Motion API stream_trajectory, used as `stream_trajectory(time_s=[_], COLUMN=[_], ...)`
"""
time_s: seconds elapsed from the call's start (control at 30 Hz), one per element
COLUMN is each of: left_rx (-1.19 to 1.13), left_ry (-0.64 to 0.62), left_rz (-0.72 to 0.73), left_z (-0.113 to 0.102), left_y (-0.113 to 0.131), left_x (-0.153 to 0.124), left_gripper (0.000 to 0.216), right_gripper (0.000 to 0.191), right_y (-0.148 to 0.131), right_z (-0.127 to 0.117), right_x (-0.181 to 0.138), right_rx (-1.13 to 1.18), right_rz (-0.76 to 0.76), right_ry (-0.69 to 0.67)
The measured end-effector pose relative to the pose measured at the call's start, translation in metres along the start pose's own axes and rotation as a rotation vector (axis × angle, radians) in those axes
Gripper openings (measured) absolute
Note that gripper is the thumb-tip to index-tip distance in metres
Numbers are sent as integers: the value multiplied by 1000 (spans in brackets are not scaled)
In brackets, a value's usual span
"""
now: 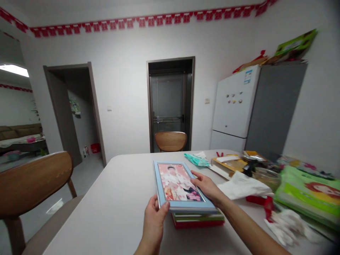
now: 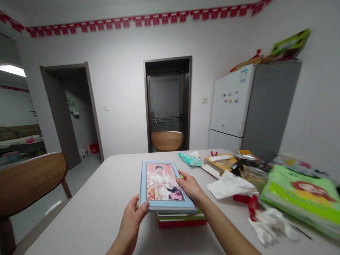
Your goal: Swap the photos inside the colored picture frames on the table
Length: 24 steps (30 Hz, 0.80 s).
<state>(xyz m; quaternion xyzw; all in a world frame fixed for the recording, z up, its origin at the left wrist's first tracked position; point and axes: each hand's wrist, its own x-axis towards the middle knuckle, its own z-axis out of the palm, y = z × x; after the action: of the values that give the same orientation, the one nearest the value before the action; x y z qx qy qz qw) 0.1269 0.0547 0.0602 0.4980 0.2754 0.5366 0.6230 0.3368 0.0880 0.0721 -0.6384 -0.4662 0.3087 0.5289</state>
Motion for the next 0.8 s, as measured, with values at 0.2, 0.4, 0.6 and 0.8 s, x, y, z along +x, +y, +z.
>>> stream_trajectory(time_s=[0.2, 0.4, 0.6, 0.8], left_rx=[384, 445, 471, 406], left_ry=[12, -10, -48, 162], left_rz=[-45, -104, -120, -113], left_z=[9, 10, 8, -42], left_y=[-48, -68, -65, -55], left_x=[17, 20, 7, 28], left_gripper=[38, 47, 61, 56], right_gripper=[52, 50, 48, 43], right_y=[32, 59, 61, 45], right_z=[-28, -41, -39, 28], right_x=[22, 22, -17, -23], right_rx=[-168, -220, -70, 66], right_rz=[12, 54, 136, 88], right_ry=[17, 11, -127, -117])
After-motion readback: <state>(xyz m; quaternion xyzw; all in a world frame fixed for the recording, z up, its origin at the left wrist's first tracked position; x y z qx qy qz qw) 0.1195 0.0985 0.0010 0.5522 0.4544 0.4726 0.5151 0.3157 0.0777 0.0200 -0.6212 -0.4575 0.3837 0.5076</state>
